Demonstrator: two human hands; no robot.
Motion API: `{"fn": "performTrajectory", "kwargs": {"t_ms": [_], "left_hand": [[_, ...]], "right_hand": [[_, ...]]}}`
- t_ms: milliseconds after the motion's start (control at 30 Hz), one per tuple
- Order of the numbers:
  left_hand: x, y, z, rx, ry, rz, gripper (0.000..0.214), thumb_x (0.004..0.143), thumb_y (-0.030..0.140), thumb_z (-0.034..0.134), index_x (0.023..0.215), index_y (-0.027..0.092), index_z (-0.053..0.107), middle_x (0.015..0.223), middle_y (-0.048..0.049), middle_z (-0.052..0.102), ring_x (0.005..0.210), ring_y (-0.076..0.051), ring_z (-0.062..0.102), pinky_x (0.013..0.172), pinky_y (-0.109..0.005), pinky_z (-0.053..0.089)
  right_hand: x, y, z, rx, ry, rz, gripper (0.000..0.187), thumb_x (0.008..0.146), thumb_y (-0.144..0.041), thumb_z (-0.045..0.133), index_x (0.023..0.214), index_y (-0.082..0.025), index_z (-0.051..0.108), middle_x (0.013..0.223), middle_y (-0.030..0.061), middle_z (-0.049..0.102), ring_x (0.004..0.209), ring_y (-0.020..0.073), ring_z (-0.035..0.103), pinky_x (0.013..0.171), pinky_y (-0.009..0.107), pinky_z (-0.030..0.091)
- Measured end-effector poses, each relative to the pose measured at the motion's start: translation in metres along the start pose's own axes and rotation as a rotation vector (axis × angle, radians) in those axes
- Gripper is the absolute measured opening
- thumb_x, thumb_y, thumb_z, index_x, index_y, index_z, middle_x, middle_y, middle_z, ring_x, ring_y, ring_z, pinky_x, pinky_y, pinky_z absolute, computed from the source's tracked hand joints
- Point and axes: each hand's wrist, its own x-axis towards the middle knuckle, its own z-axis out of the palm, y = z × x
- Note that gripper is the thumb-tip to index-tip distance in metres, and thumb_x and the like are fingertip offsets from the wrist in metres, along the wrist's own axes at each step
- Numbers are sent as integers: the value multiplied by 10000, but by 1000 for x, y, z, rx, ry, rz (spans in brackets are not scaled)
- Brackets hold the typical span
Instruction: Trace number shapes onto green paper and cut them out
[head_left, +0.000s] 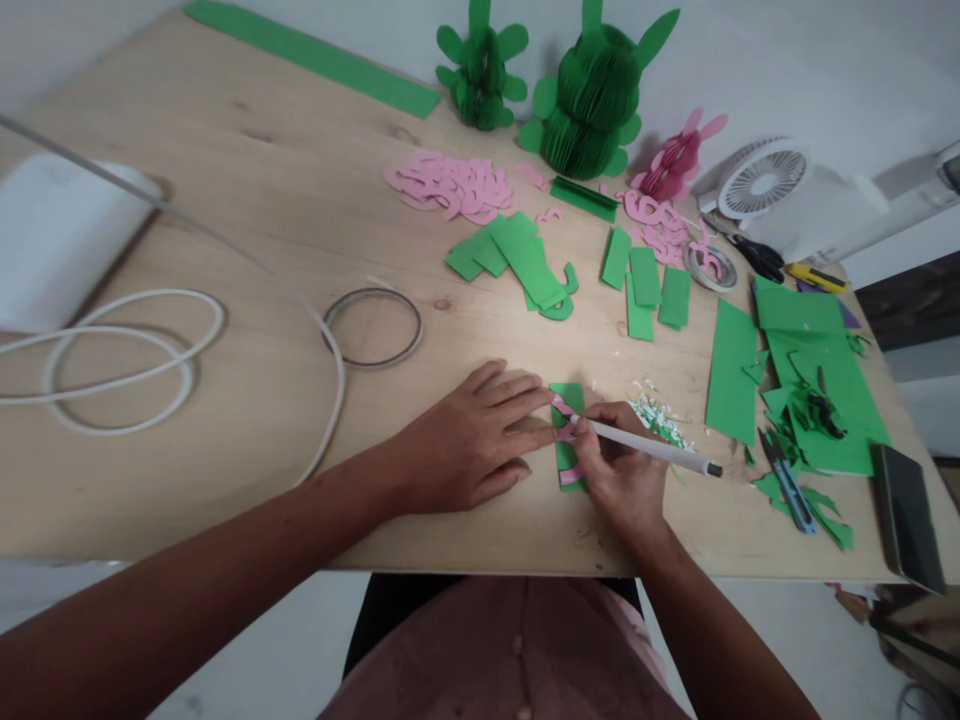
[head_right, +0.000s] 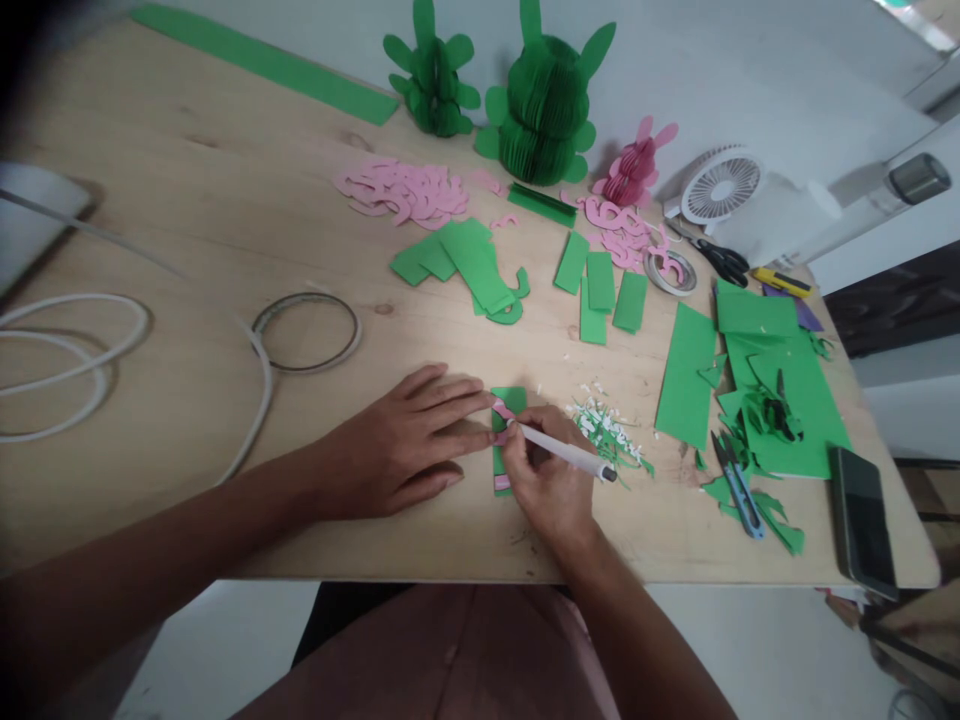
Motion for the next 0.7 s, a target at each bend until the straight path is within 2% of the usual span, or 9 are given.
{"fn": "performTrajectory", "kwargs": {"t_ms": [700], "left_hand": [[0,-2,0,12,-20,7,418,916,332,536,1326,248,549,1440,-114,492,1364,-310,378,1137,-558,231]], "right_hand": [[0,0,0,6,20,-13,59,834,-203,564,776,-213,565,638,-18,592,545,128,550,502,256,433]]}}
